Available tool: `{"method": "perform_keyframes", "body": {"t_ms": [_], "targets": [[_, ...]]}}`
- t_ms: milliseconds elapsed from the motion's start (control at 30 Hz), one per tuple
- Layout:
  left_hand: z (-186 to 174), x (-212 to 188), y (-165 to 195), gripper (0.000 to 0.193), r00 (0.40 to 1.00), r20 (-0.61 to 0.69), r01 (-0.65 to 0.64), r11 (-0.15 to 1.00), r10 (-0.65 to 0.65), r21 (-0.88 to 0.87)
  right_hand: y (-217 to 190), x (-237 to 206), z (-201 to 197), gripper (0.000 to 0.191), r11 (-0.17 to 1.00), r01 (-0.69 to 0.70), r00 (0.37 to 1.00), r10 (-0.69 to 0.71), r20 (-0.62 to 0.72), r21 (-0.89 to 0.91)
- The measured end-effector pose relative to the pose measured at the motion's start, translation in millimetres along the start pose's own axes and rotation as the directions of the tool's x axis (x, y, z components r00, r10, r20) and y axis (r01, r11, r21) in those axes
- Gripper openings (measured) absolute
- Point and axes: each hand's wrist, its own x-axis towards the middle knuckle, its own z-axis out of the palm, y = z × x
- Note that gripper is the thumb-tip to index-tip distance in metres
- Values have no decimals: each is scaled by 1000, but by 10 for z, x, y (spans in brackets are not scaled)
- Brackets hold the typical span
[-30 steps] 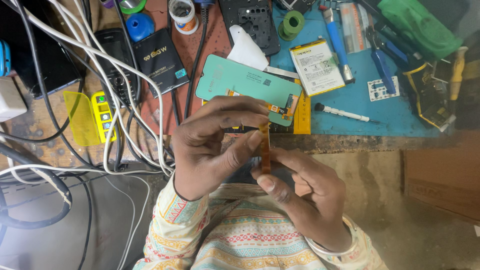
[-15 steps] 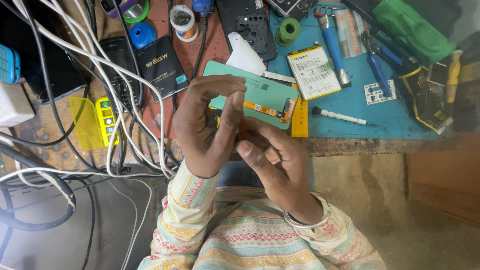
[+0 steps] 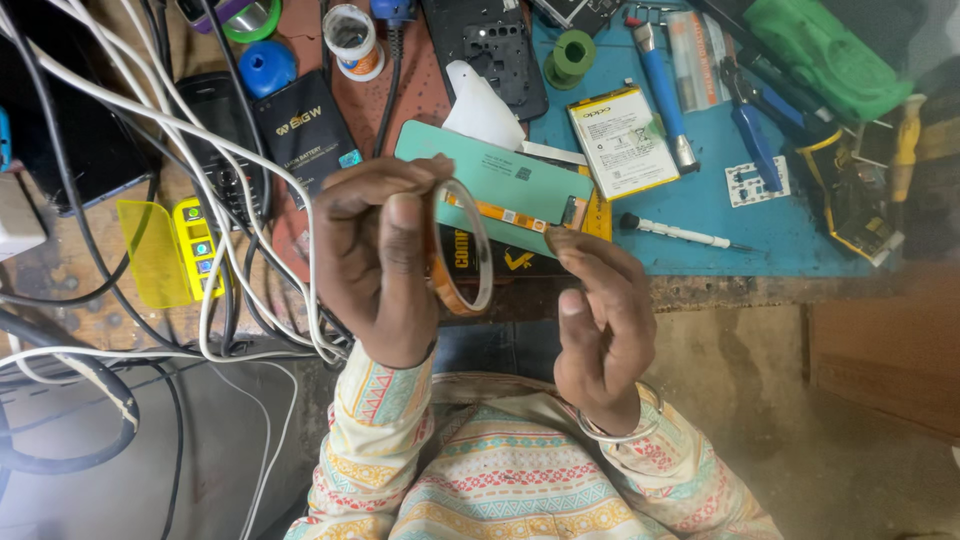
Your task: The person works at a cluttered repair bench on a disassembled smartphone. They handle the phone body, remove the old battery, peel a strip of adhesive tape from a roll, cut it with pliers, and press the tape onto a replacement screen panel.
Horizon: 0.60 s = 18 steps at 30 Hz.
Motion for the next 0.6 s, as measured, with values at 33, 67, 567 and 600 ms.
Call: {"method": "perform_keyframes", "body": {"t_ms": [33,67,567,600], "targets": [[-22,14,14,8,1000,-11,-11,1000,11,16,26,37,-15,28,976,76,995,-60,80,-206],[-46,26,32,8,1000,-22,-22,999,22,33,53,86,-29,34,905,165,979,-104,174,-392],[17,168,-41,10,986,148,54,989,-75,141,142,587,-70,35,732,203,978,-117,174,-650],[13,180,-47,10,985,164,36,988,-61,150,141,612,-194,30,730,216,976,-150,157,-648]]}}
